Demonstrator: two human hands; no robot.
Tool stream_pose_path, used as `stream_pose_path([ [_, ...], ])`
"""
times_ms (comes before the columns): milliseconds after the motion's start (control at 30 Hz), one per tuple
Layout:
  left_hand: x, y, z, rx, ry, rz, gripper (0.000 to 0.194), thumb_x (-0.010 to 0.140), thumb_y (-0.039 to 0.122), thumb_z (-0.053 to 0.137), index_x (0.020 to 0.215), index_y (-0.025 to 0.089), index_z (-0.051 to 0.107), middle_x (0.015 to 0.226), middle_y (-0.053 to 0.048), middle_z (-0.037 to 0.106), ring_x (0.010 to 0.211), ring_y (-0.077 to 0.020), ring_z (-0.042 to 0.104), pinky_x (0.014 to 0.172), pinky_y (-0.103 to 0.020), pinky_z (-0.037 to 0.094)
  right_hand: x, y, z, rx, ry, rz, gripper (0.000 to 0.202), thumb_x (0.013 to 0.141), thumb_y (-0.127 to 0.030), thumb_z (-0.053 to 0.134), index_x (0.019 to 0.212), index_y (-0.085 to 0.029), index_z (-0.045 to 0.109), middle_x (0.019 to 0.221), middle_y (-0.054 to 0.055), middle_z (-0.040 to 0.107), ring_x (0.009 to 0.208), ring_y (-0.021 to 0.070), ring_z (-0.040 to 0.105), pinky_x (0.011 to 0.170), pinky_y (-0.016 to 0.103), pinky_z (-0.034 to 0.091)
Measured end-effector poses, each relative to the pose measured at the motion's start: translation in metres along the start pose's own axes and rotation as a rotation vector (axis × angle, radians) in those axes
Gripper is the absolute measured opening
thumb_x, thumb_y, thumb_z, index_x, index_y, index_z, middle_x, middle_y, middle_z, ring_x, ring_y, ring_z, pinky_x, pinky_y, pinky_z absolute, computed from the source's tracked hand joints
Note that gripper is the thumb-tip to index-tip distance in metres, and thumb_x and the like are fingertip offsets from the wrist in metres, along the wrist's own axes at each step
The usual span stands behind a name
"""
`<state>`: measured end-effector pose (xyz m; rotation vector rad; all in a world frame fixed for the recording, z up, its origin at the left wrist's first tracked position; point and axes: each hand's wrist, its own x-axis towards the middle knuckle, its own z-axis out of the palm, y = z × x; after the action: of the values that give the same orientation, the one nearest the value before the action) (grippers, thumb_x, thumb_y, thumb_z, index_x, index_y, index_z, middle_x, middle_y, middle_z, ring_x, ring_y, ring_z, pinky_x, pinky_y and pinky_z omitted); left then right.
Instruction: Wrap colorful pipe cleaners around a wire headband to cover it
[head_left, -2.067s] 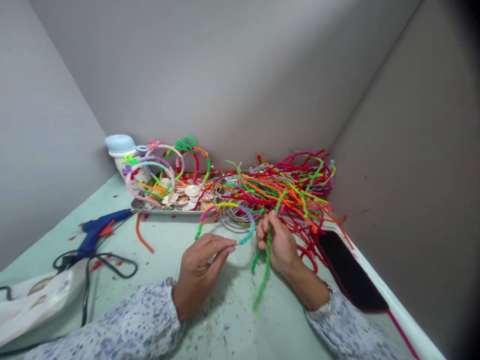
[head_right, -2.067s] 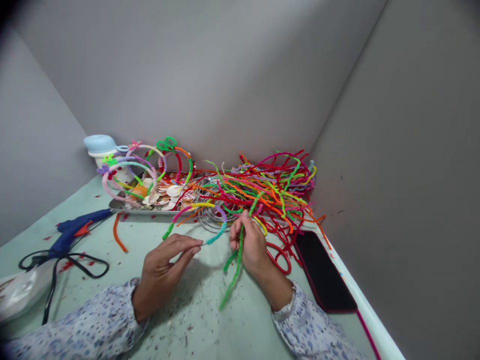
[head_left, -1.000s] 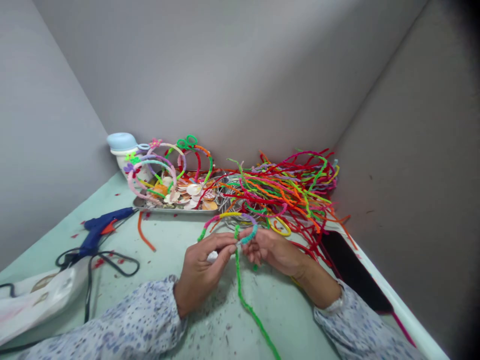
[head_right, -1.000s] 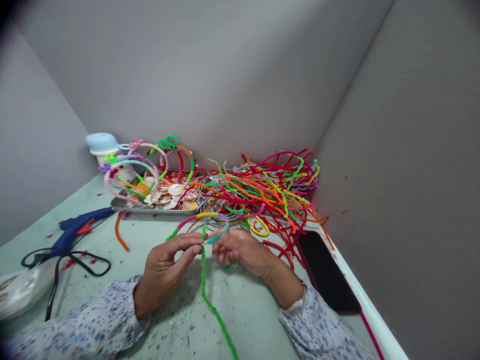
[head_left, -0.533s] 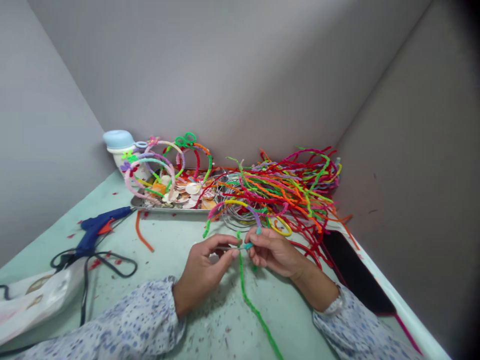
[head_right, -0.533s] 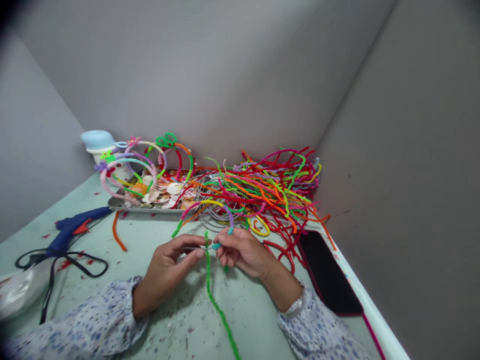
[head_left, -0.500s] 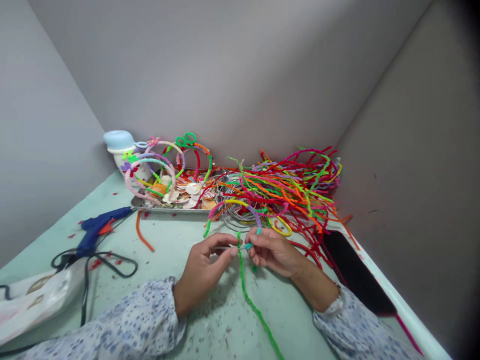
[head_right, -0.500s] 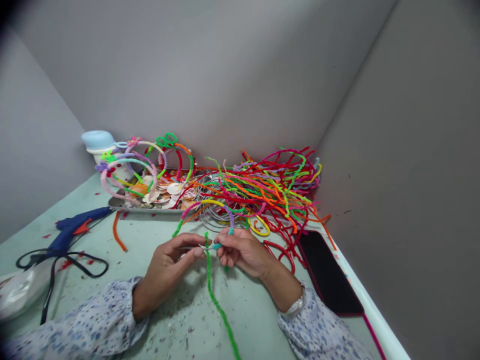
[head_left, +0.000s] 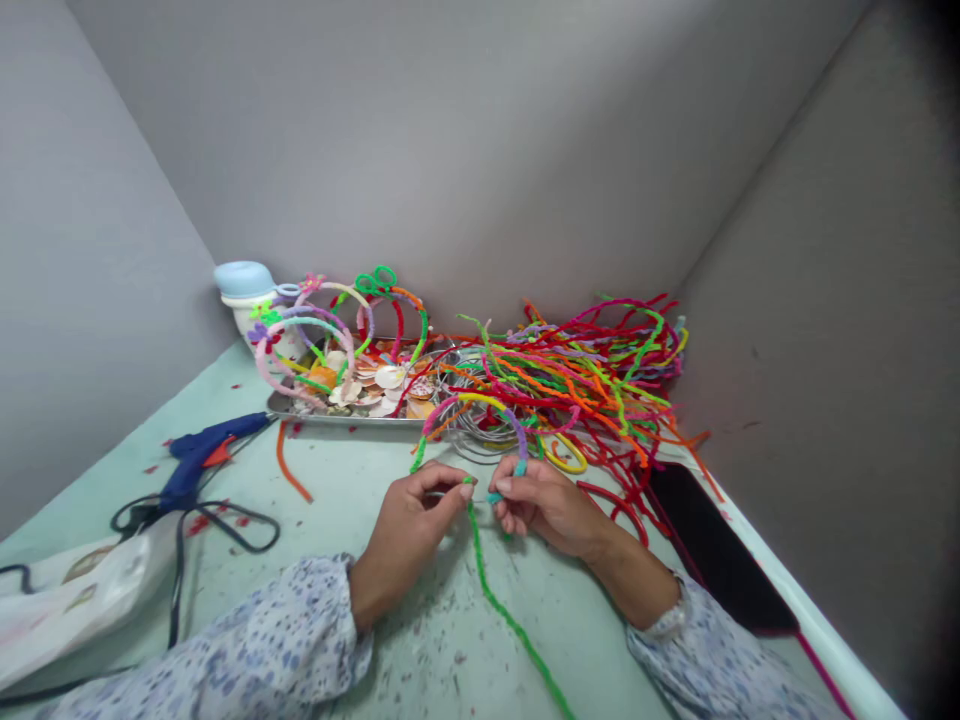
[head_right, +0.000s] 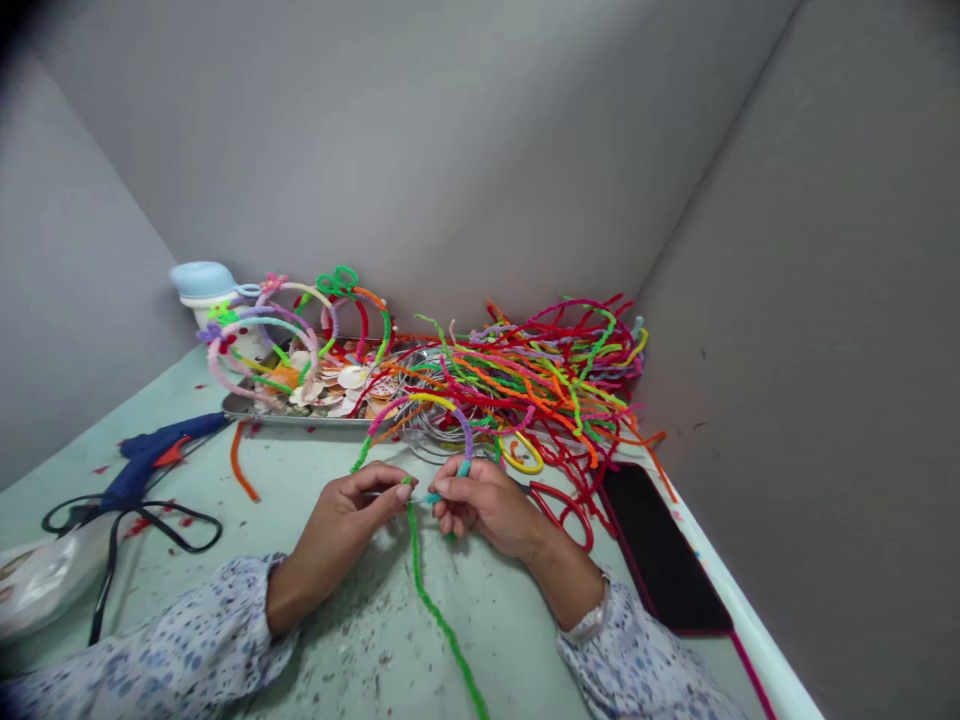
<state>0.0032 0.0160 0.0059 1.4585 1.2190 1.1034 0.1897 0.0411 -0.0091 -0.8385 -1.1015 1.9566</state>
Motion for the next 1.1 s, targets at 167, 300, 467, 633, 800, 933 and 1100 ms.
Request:
stream_pose_path([
  [167,-0.0004,-0.0005,-0.0005,-0.059,-0.045,-0.079,0.025,0.079,0.031,0.063,0.098,0.015,0.067,0.072,-0.001,0.065,0.059,-0.0114,0.055,0.055,-0.021,0.044,0.0014,0.0020,0.0003,-0.037,0.015,-0.016,0.017,0.075,-0.029,0.068,0.080,-0.015,0.059,0.061,0.000,0.064,0.047,0.0085,0.059,0.042,0.015,0.042],
  [300,0.0009,-0.0013,-0.0004,-0.077,-0.088,-0.087,0.023,0.079,0.032,0.063,0.094,0.015,0.067,0.065,0.001,0.061,0.056,-0.0108,0.053,0.053,-0.020,0.043,0.0015,0.0023,-0.0003,-0.050,0.006,-0.039,0.015,0.077,-0.028,0.066,0.084,-0.015,0.061,0.063,0.000,0.064,0.049,0.0083,0.059,0.043,0.016,0.042],
  [467,0.0017,0.0003,-0.0009,-0.073,-0.091,-0.063,0.021,0.080,0.034,0.063,0.086,0.015,0.068,0.064,0.001,0.061,0.057,-0.0102,0.052,0.054,-0.019,0.042,0.0013,0.0021,0.0002,-0.063,-0.009,-0.056,0.016,0.079,-0.030,0.065,0.084,-0.015,0.060,0.064,0.001,0.065,0.051,0.0093,0.061,0.043,0.016,0.042],
  [633,0.0008,0.0020,-0.0023,-0.058,-0.085,-0.070,0.022,0.081,0.035,0.062,0.077,0.014,0.067,0.062,0.001,0.059,0.058,-0.0098,0.050,0.055,-0.019,0.040,0.0020,0.0037,-0.0001,-0.097,-0.048,-0.067,0.020,0.081,-0.033,0.064,0.086,-0.015,0.059,0.073,0.005,0.068,0.057,0.0126,0.065,0.044,0.018,0.044],
  [800,0.0014,-0.0025,-0.0039,-0.061,-0.085,-0.102,0.024,0.081,0.036,0.061,0.072,0.014,0.065,0.059,0.002,0.056,0.056,-0.0098,0.048,0.053,-0.020,0.037,0.0021,0.0038,-0.0010,-0.122,-0.053,-0.080,0.017,0.082,-0.030,0.063,0.084,-0.014,0.059,0.075,0.005,0.069,0.060,0.0126,0.066,0.049,0.019,0.045],
  [933,0.0039,-0.0054,-0.0040,-0.021,-0.101,-0.113,0.023,0.081,0.036,0.060,0.074,0.015,0.067,0.060,0.001,0.057,0.056,-0.0108,0.048,0.055,-0.022,0.038,0.0018,0.0046,-0.0015,-0.128,-0.045,-0.079,0.015,0.082,-0.029,0.063,0.082,-0.014,0.059,0.073,0.005,0.070,0.060,0.0126,0.066,0.049,0.019,0.045],
  [1100,0.0045,-0.0037,-0.0039,0.199,-0.046,0.062,0.020,0.082,0.030,0.060,0.074,0.017,0.072,0.072,-0.002,0.061,0.073,-0.0154,0.056,0.068,-0.026,0.041,0.0021,0.0069,-0.0027,-0.145,-0.044,-0.094,0.015,0.083,-0.029,0.062,0.083,-0.014,0.059,0.070,0.004,0.069,0.058,0.0117,0.064,0.050,0.019,0.045],
])
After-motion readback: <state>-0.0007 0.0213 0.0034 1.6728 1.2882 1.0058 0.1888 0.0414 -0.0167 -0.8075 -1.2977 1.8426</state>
